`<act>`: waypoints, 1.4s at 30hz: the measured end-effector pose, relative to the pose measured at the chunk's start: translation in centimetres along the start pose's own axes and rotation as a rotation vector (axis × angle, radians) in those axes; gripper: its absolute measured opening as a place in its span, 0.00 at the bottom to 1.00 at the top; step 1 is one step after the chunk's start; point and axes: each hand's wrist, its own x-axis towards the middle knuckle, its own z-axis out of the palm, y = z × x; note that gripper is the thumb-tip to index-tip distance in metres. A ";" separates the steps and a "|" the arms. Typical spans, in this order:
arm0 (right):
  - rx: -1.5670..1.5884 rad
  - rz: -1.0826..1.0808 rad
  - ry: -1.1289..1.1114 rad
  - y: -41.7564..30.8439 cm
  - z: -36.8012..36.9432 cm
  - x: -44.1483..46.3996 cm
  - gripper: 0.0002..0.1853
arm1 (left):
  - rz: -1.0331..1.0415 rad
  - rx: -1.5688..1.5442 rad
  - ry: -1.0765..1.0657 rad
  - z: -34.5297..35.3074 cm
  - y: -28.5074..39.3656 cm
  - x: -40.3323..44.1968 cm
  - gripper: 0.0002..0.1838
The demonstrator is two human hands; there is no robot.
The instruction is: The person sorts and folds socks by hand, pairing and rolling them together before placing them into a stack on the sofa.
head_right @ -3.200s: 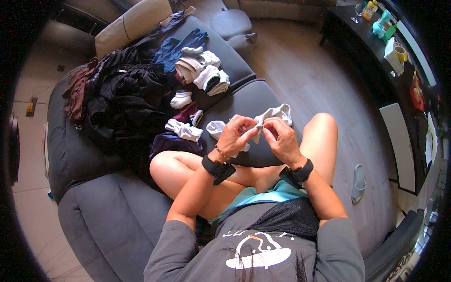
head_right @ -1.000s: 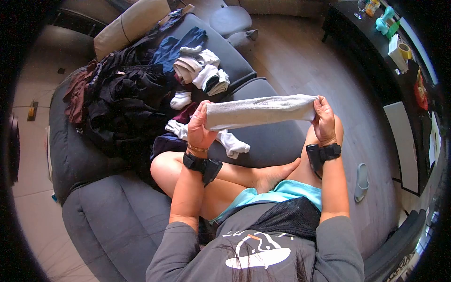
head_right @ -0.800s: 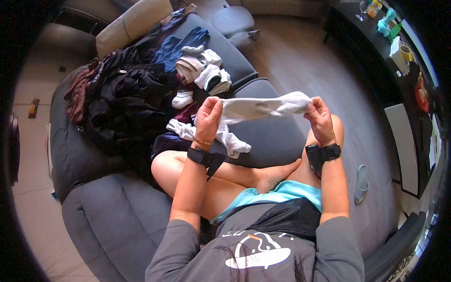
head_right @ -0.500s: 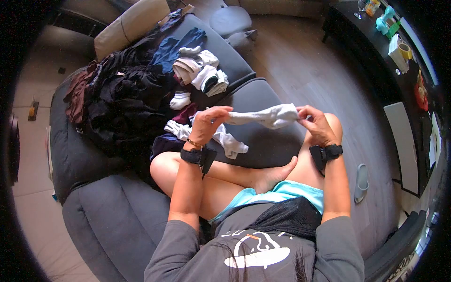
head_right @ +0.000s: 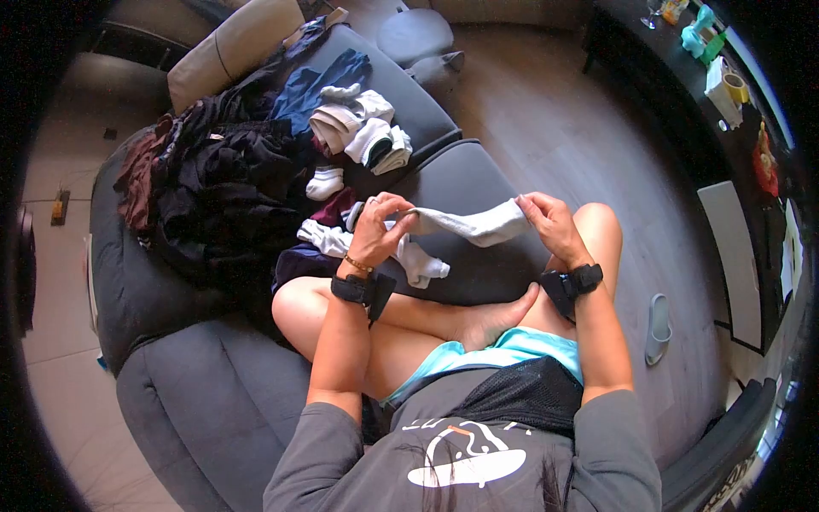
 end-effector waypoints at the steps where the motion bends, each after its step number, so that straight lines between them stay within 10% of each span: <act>1: 0.031 -0.005 -0.011 0.2 0.2 0.2 0.19 | 0.043 0.002 0.028 0.3 -0.6 0.1 0.09; 8: 0.003 -0.037 0.037 2.9 2.7 0.8 0.15 | -0.024 -0.134 -0.001 1.5 -1.3 0.4 0.09; 10: 0.173 -0.064 0.060 1.7 3.0 0.7 0.12 | -0.326 -0.634 -0.124 1.3 -0.6 0.3 0.09; 19: 0.135 -0.157 0.278 0.5 2.0 0.6 0.12 | -0.220 -1.060 0.269 2.4 -0.4 1.0 0.10; 28: 0.023 -0.183 0.353 1.5 1.1 1.5 0.12 | 0.324 -0.015 0.109 -0.4 1.4 0.8 0.11; 42: 0.059 -0.139 0.238 2.8 0.4 1.0 0.13 | 0.082 0.289 -0.175 3.8 -0.9 0.2 0.06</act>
